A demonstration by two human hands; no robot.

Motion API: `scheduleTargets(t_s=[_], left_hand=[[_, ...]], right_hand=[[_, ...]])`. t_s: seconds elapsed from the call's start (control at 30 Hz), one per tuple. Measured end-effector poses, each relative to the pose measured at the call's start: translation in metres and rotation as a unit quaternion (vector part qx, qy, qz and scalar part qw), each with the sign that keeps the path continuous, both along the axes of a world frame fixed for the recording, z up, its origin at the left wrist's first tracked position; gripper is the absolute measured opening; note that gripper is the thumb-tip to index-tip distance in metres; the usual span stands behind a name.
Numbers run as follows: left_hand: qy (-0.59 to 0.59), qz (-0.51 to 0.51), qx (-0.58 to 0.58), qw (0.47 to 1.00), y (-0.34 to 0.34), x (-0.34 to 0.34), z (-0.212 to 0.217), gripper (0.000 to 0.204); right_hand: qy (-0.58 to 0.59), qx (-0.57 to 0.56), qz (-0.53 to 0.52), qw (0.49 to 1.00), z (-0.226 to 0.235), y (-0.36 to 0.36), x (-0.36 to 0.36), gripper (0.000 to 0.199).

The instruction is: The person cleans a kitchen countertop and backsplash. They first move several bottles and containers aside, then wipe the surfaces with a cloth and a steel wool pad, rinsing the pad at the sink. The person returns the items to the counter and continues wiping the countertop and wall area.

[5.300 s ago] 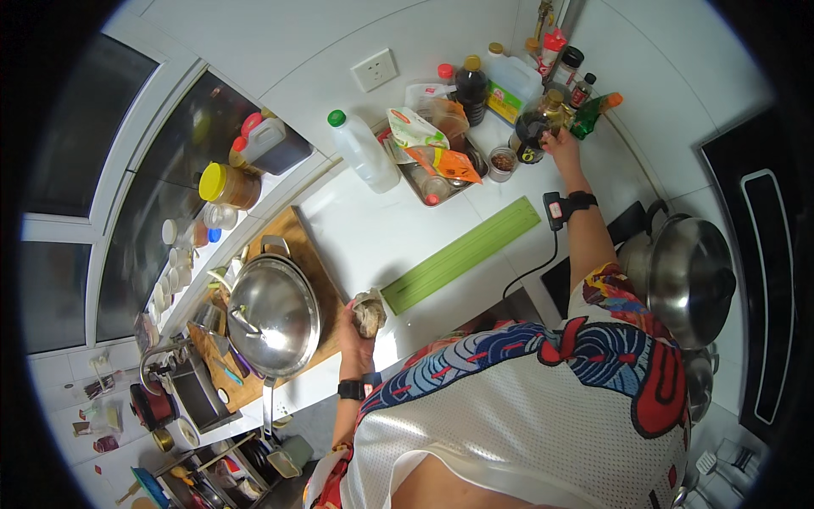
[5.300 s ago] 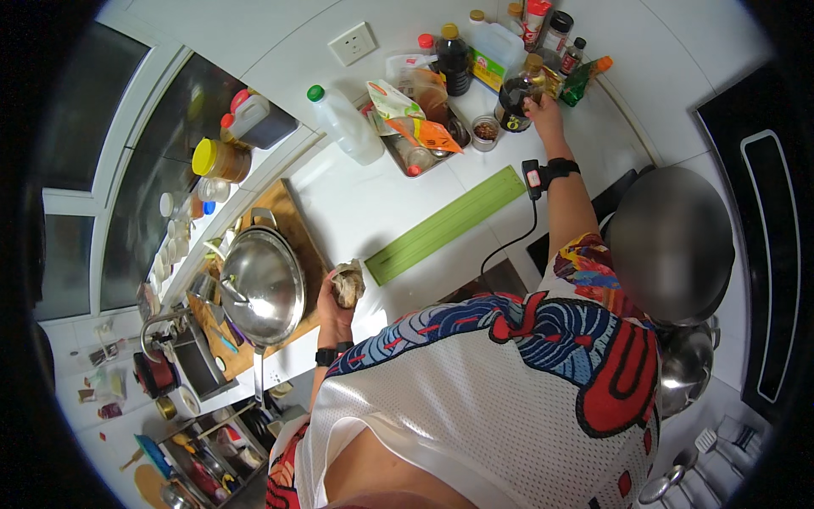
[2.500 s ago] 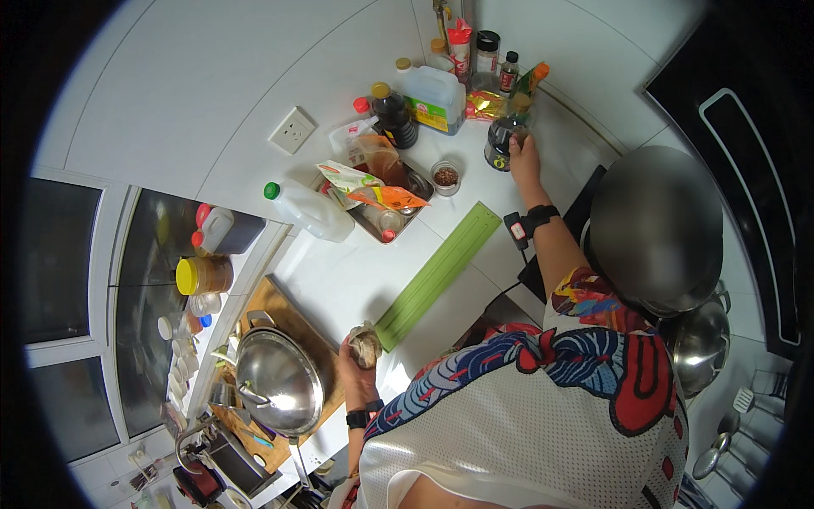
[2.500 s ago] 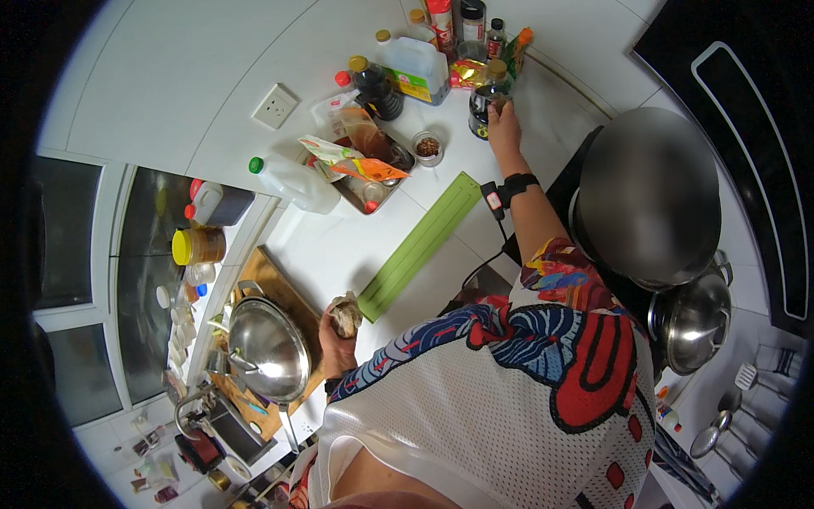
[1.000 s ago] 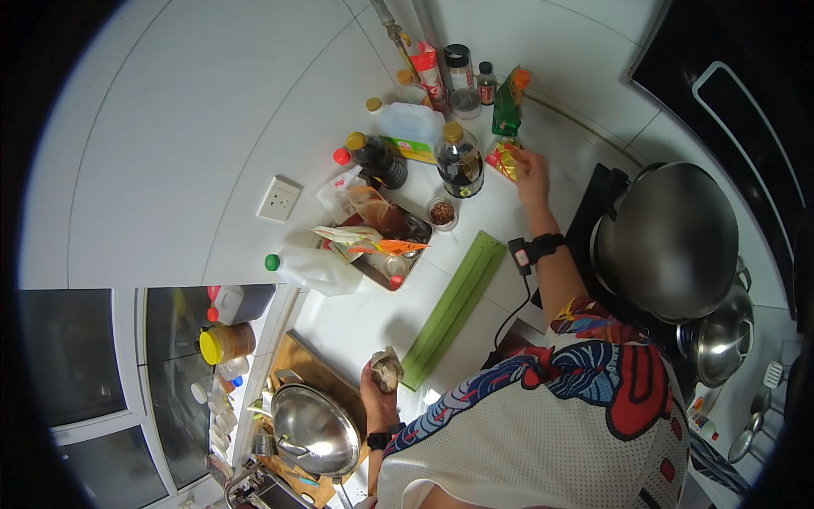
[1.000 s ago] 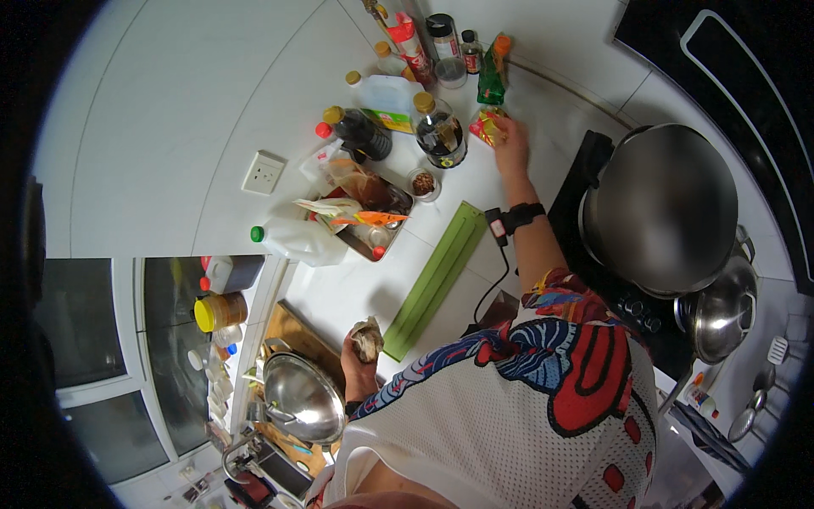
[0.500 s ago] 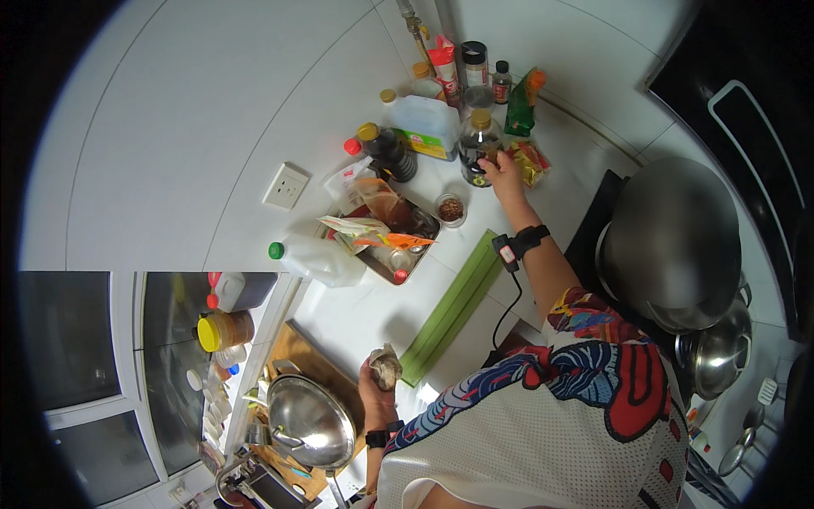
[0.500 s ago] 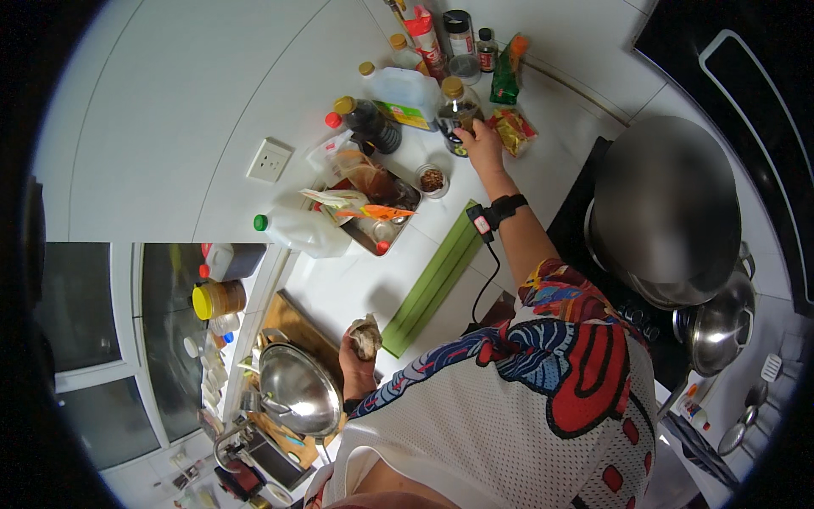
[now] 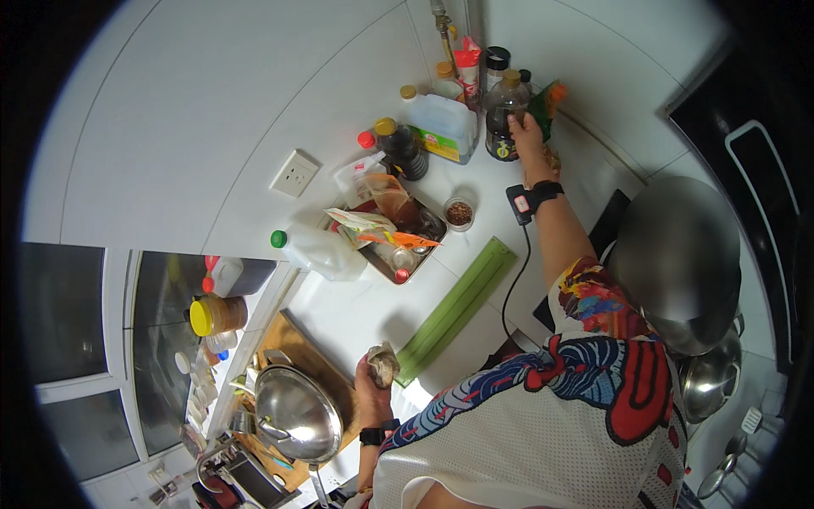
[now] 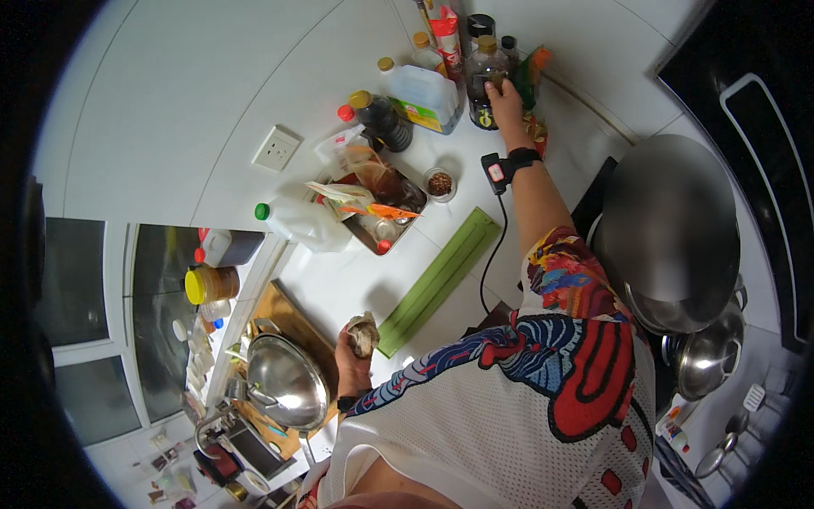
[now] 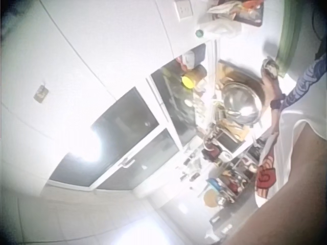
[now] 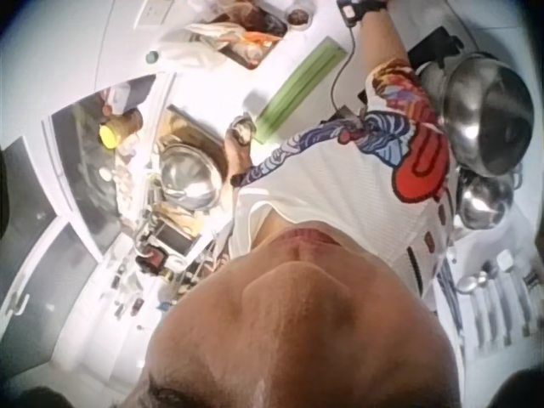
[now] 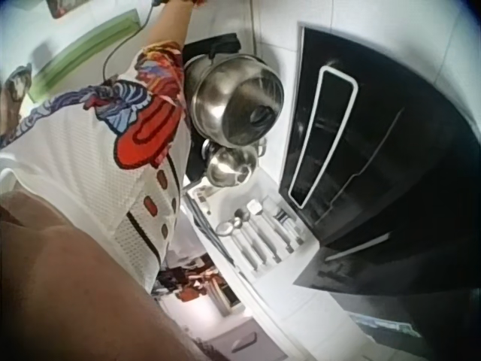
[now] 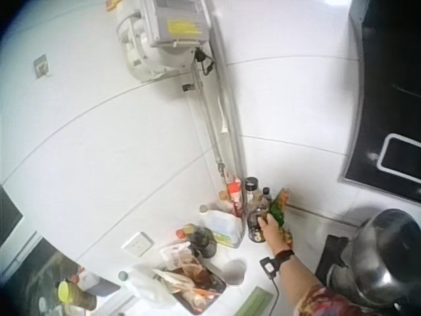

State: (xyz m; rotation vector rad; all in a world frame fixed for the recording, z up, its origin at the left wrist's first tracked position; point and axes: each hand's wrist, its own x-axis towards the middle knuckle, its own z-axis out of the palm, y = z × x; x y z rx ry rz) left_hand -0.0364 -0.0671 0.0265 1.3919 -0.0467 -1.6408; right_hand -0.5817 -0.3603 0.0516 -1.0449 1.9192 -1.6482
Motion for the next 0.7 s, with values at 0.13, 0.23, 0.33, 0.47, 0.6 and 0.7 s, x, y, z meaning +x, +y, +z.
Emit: scheduleTargets(t_s=[0.13, 0.23, 0.33, 0.47, 0.6, 0.7], left_hand=[[0.005, 0.024, -0.009, 1.0, 0.005, -0.002, 0.004, 0.035], [0.003, 0.016, -0.014, 1.0, 0.006, -0.003, 0.003, 0.035], [0.004, 0.016, -0.012, 1.0, 0.005, -0.002, 0.002, 0.035], [0.003, 0.019, -0.002, 1.0, 0.006, 0.0, 0.0, 0.035], [-0.004, 0.019, 0.002, 1.0, 0.009, 0.001, 0.003, 0.035], [-0.001, 0.013, 0.003, 1.0, 0.009, -0.002, 0.005, 0.034]], right_hand=[[-0.043, -0.045, -0.017, 0.998, 0.023, -0.01, -0.013, 0.03], [-0.036, -0.063, 0.008, 0.997, 0.035, -0.03, -0.025, 0.027], [-0.014, -0.049, 0.01, 0.999, 0.039, -0.052, -0.033, 0.026], [-0.033, -0.047, 0.009, 0.998, 0.033, -0.07, -0.04, 0.027], [-0.016, -0.064, 0.029, 0.997, 0.029, -0.077, -0.05, 0.024], [-0.002, -0.062, 0.049, 0.997, 0.029, -0.083, -0.058, 0.023]])
